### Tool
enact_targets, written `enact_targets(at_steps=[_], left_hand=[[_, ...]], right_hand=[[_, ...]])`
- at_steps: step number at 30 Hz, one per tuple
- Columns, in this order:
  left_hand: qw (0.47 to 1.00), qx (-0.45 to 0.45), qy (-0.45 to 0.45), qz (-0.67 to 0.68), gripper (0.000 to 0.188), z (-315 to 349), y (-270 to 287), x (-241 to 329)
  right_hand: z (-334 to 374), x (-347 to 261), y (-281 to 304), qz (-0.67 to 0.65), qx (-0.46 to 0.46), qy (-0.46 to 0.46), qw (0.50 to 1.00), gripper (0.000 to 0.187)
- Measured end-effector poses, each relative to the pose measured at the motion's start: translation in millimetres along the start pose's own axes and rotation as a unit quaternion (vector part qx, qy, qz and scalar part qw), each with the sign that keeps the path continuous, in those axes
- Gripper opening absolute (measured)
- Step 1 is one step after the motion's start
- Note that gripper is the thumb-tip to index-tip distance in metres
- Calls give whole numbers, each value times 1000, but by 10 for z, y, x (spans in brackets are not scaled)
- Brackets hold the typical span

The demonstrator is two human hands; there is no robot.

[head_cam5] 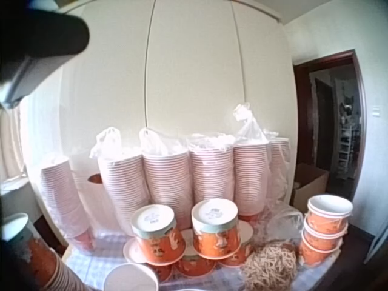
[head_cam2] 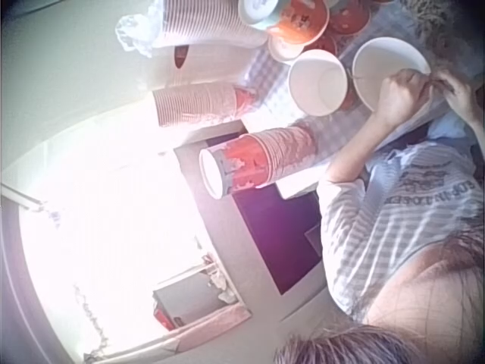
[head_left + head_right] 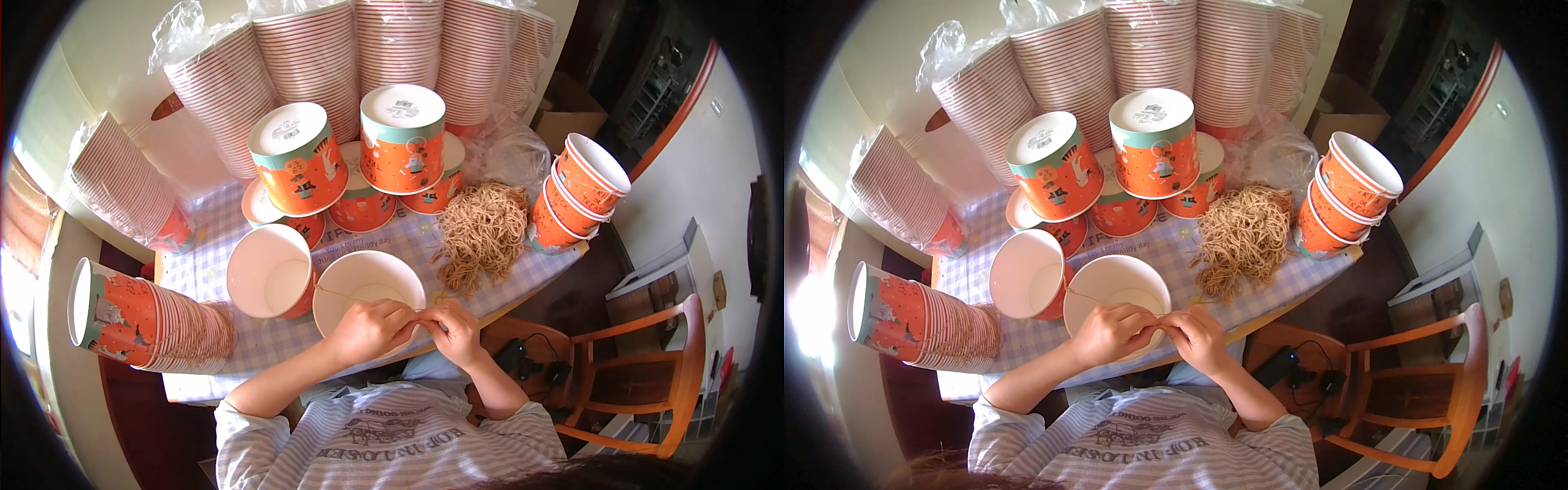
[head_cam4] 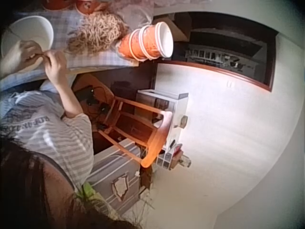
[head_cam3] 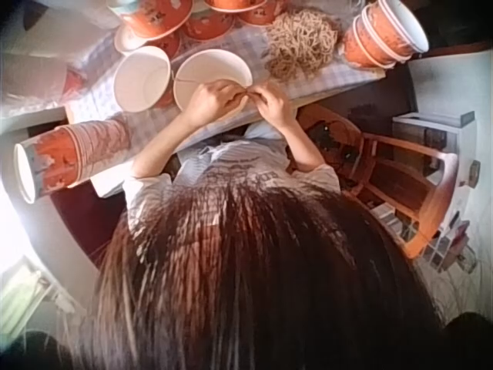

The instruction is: Attaching string handles to decorative paper bowls.

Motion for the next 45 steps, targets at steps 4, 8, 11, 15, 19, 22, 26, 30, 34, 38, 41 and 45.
enact_targets(at_steps=[4, 8, 11, 15, 19, 22, 26, 30, 34, 38, 41, 45], left_hand=[[1000, 7, 13, -1, 11, 21, -18, -12], [988, -5, 142, 63, 10, 27, -35, -45], [971, -16, 211, 110, 11, 23, -39, -69], [961, -24, 241, 135, 12, 37, -47, -109], [956, -28, 255, 145, 10, 42, -62, -120], [938, -20, 295, 181, 10, 64, -92, -151], [896, -11, 355, 266, 13, 125, -148, -229], [859, -30, 393, 325, 14, 174, -202, -283], [819, -42, 419, 390, 15, 127, -180, -254], [785, -53, 431, 442, 14, 96, -173, -236], [780, -47, 433, 450, 13, 118, -173, -260], [771, -29, 434, 465, 11, 119, -173, -274]], right_hand=[[-30, -26, 6, -5, -11, 3, 1000, 20], [-15, 4, 22, -12, -14, -14, 1000, 22], [-31, 13, 51, -20, -30, -11, 999, 23], [-176, 13, 115, -8, -104, 24, 994, 22], [-356, -48, 160, 10, -149, 103, 983, 22], [-426, -100, 147, 35, -164, 137, 976, 24], [-414, -63, 95, 16, -159, 141, 977, 24], [-424, -30, 84, -25, -147, 123, 981, 24], [-417, 16, 65, -59, -137, 85, 985, 23], [-361, 36, 35, -84, -118, 41, 989, 23], [-311, 69, 59, -118, -68, -70, 988, 23], [-221, 121, 63, -60, -134, -64, 987, 24]])
Point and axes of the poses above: each hand's wrist, its own z-axis away from the middle knuckle, its own y-axis out of the back of the hand, x = y × z, the point moved 2 cm from there along -z, towards the middle knuckle, and after that the axes turned 14 degrees about x, right-handed, at the moved point
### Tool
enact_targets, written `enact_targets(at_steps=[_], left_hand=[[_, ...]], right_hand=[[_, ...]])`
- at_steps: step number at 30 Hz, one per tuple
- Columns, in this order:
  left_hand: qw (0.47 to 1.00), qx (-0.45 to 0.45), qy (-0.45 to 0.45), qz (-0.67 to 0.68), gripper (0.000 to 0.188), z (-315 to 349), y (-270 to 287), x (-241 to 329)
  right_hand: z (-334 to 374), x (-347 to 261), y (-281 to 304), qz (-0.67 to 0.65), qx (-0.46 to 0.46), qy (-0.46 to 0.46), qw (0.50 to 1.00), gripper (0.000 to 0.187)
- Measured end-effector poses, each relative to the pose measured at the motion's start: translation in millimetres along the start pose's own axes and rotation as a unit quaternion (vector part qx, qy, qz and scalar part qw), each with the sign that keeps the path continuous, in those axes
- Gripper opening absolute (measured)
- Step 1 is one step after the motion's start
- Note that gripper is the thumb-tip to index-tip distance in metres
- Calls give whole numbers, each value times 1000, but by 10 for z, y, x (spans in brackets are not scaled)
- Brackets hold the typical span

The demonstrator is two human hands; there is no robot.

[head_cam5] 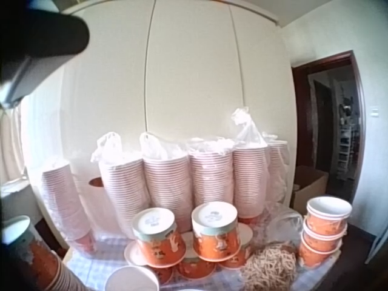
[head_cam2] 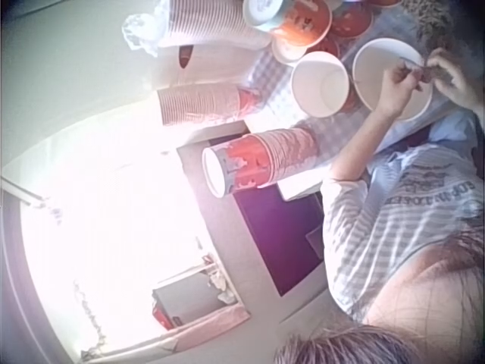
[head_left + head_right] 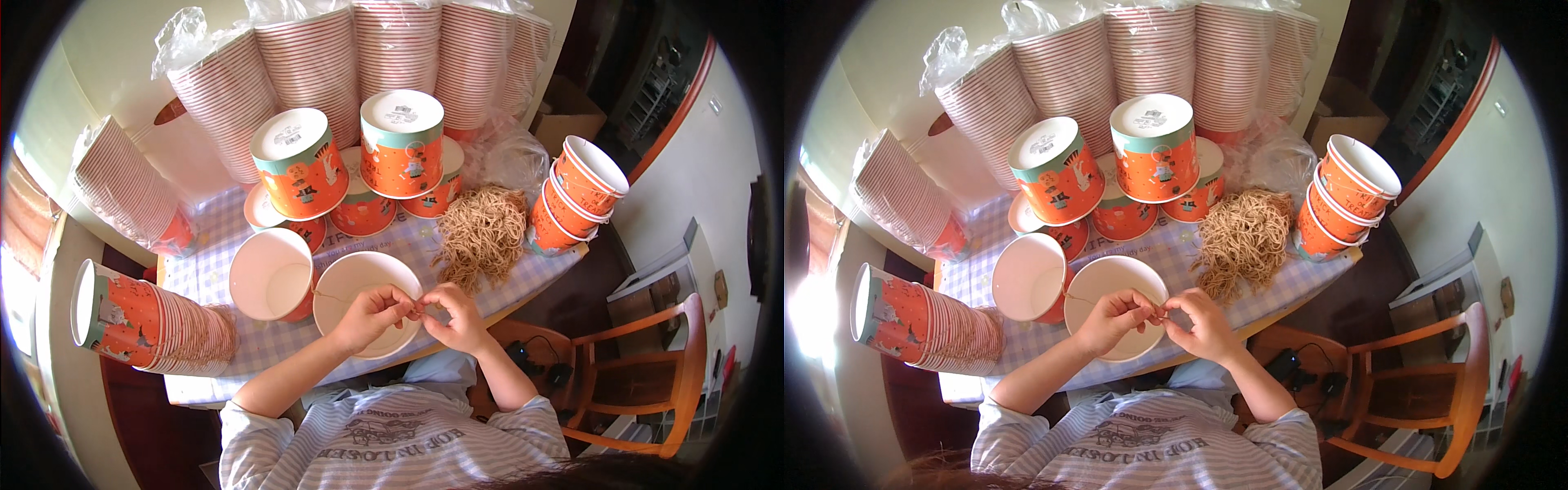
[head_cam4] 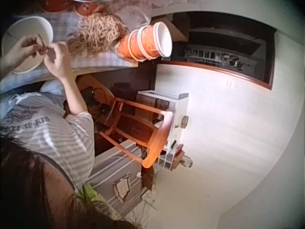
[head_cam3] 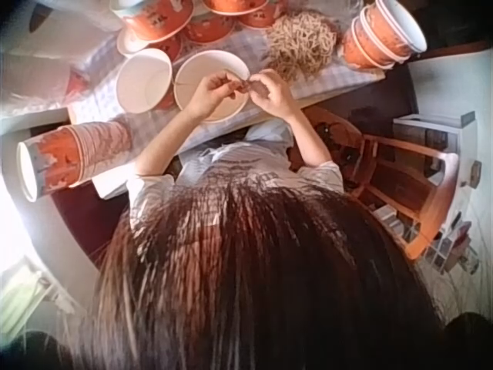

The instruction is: Attaching string handles to decorative paper bowls.

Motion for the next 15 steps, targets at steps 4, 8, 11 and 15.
enact_targets(at_steps=[4, 8, 11, 15], left_hand=[[1000, 10, -11, -11, 10, -2, 6, 4], [999, 29, -26, -32, 10, 1, 0, 2], [998, 39, -29, -39, 9, -12, 13, -19], [997, 65, -20, -48, 8, -24, 46, -56]], right_hand=[[81, 38, -84, -43, 21, -80, 996, 24], [78, 38, -116, -54, 16, -97, 994, 25], [91, 41, -135, -49, 32, -114, 992, 23], [45, -57, -144, -2, 39, -85, 996, 16]])
Point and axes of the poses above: each hand's wrist, its own z-axis away from the middle knuckle, its own y-axis out of the back of the hand, x = y × z, the point moved 2 cm from there along -z, towards the middle knuckle, and after that the axes turned 14 degrees about x, right-handed, at the moved point
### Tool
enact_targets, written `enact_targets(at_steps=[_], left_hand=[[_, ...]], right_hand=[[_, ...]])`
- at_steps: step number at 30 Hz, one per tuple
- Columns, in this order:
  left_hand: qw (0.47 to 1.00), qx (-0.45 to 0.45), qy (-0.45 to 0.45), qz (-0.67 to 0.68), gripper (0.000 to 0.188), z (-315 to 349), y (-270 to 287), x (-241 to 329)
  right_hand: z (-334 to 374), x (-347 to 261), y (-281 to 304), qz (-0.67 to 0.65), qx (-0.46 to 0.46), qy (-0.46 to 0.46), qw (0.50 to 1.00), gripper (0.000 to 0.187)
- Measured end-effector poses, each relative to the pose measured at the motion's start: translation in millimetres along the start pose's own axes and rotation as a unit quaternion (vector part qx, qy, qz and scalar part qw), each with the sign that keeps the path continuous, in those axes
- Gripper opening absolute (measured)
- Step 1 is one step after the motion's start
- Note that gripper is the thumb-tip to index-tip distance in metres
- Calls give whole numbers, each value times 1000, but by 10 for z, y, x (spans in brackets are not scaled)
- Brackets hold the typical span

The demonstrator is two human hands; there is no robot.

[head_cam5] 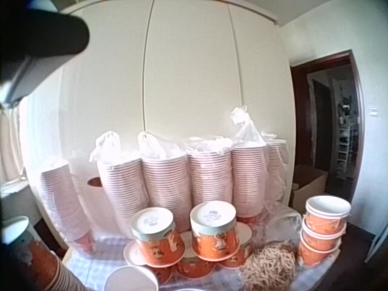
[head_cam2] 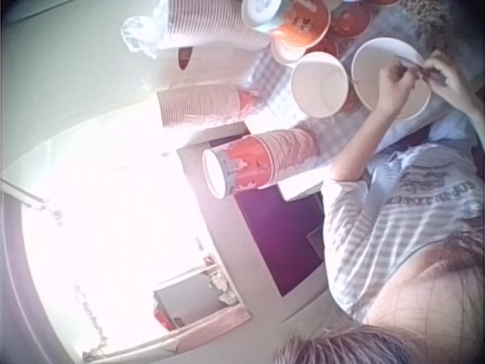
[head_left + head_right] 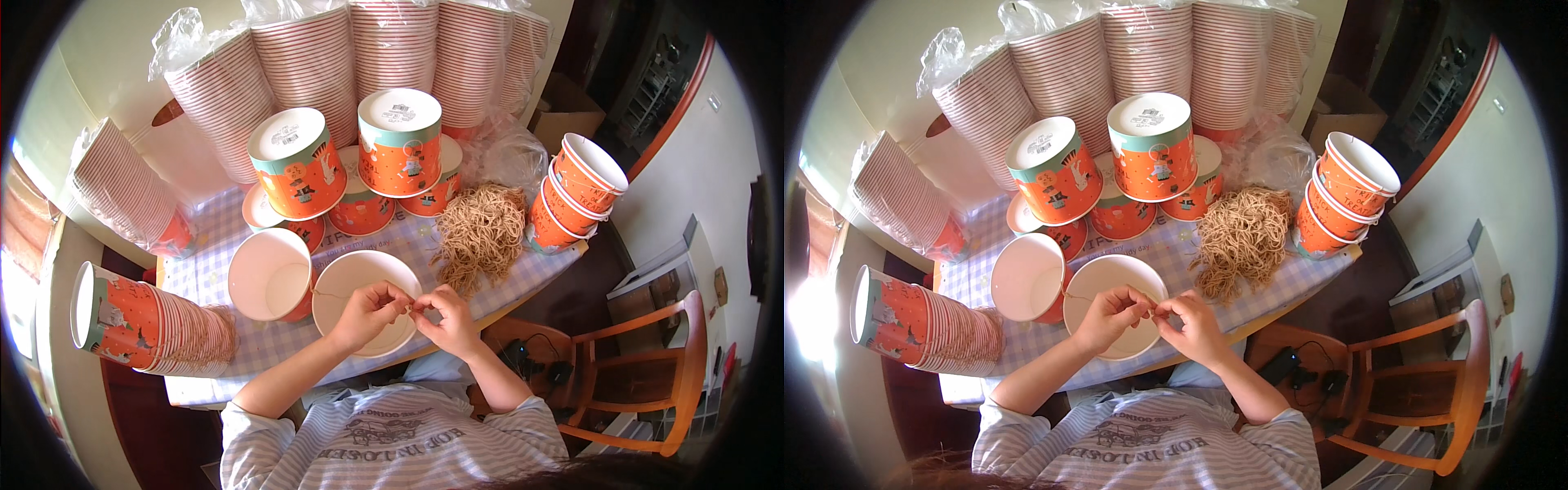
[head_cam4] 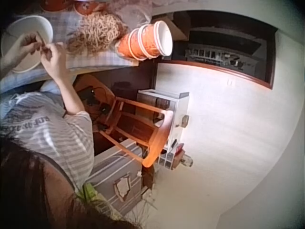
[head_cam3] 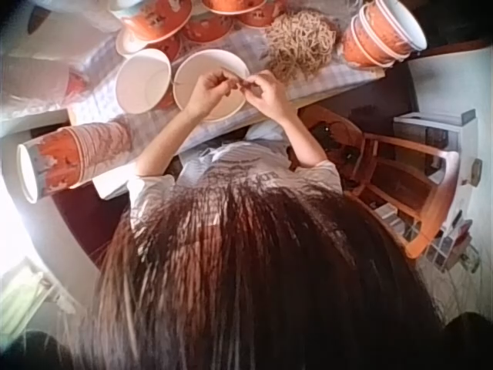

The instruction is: Attaching string handles to decorative paper bowls.

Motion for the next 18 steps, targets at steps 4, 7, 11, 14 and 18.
enact_targets(at_steps=[4, 7, 11, 14, 18], left_hand=[[1000, 4, -2, 2, 9, 2, 0, -4], [1000, 4, -5, 7, 9, 6, -1, 2], [1000, 7, -9, 5, 9, 7, -8, 12], [1000, 10, -9, 6, 8, 7, -7, 7], [1000, 16, -7, 9, 8, 9, -3, -16]], right_hand=[[3, -12, -21, 2, 15, 10, 1000, 12], [3, -18, -33, 3, 16, 12, 1000, 11], [14, 0, -65, -9, 22, 1, 1000, 10], [24, 13, -84, -14, 34, -3, 999, 10], [42, 36, -112, -20, 52, -4, 998, 9]])
Point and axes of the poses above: each hand's wrist, its own z-axis away from the middle knuckle, its own y-axis out of the back of the hand, x = y × z, the point moved 2 cm from there along -z, towards the middle knuckle, and after that the axes turned 14 degrees about x, right-handed, at the moved point
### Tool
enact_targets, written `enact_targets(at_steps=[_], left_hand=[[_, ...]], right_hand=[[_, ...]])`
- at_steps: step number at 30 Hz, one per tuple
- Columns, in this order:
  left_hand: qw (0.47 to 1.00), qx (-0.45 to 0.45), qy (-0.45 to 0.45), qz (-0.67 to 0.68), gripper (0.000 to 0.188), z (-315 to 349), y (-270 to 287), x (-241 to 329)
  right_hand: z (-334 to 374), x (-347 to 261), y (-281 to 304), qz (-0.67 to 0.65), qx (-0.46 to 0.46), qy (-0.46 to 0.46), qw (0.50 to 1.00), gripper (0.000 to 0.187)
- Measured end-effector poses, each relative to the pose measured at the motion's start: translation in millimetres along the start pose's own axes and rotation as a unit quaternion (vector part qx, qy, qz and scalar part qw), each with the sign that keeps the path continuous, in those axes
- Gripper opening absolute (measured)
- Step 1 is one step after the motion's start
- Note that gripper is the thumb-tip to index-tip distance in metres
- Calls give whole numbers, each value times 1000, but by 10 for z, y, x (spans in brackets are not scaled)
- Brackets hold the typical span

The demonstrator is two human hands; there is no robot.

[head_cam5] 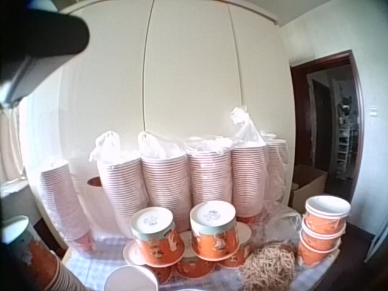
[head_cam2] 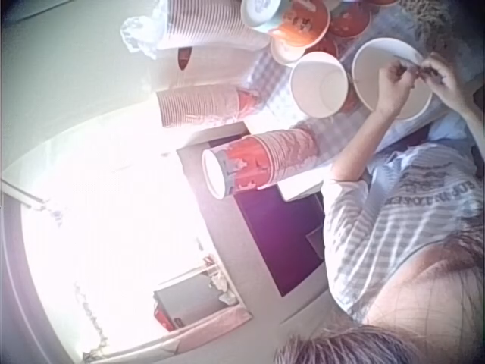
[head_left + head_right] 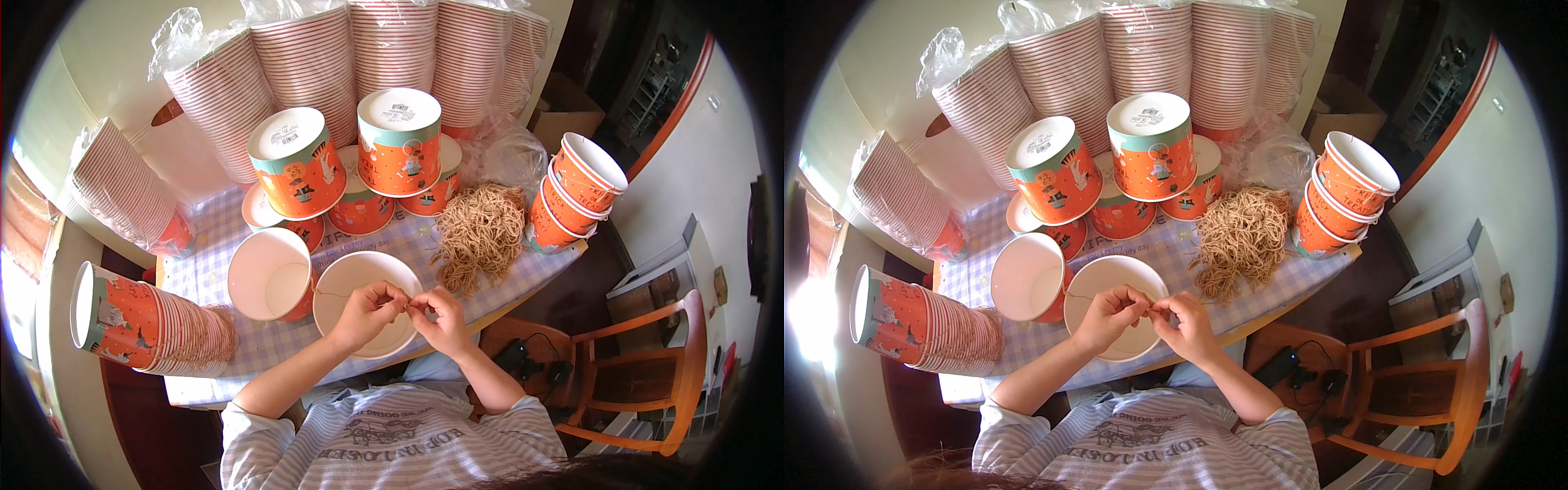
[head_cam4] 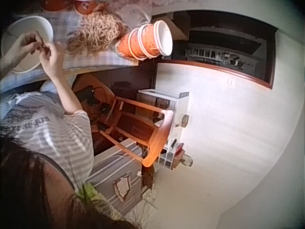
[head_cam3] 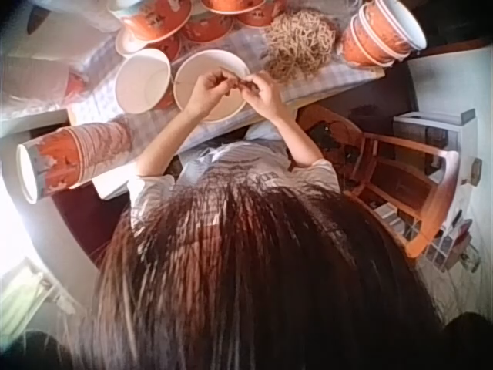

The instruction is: Attaching string handles to decorative paper bowls.

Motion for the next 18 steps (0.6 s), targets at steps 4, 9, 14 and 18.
enact_targets(at_steps=[4, 9, 14, 18], left_hand=[[1000, 5, -2, -1, 8, 0, 3, 2], [1000, 20, 3, -14, 9, 3, 17, 9], [999, 30, 2, -31, 8, 6, 15, 23], [998, 42, -15, -54, 7, -2, 27, -2]], right_hand=[[26, 40, -18, -5, 13, -6, 1000, 9], [25, 53, -43, -8, 16, 10, 1000, 8], [35, 28, -51, -10, 22, 0, 1000, 8], [48, 25, -53, 2, 25, 4, 1000, 10]])
Point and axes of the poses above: each hand's wrist, its own z-axis away from the middle knuckle, its own y-axis out of the back of the hand, x = y × z, the point moved 2 cm from there along -z, towards the middle knuckle, and after that the axes turned 14 degrees about x, right-handed, at the moved point
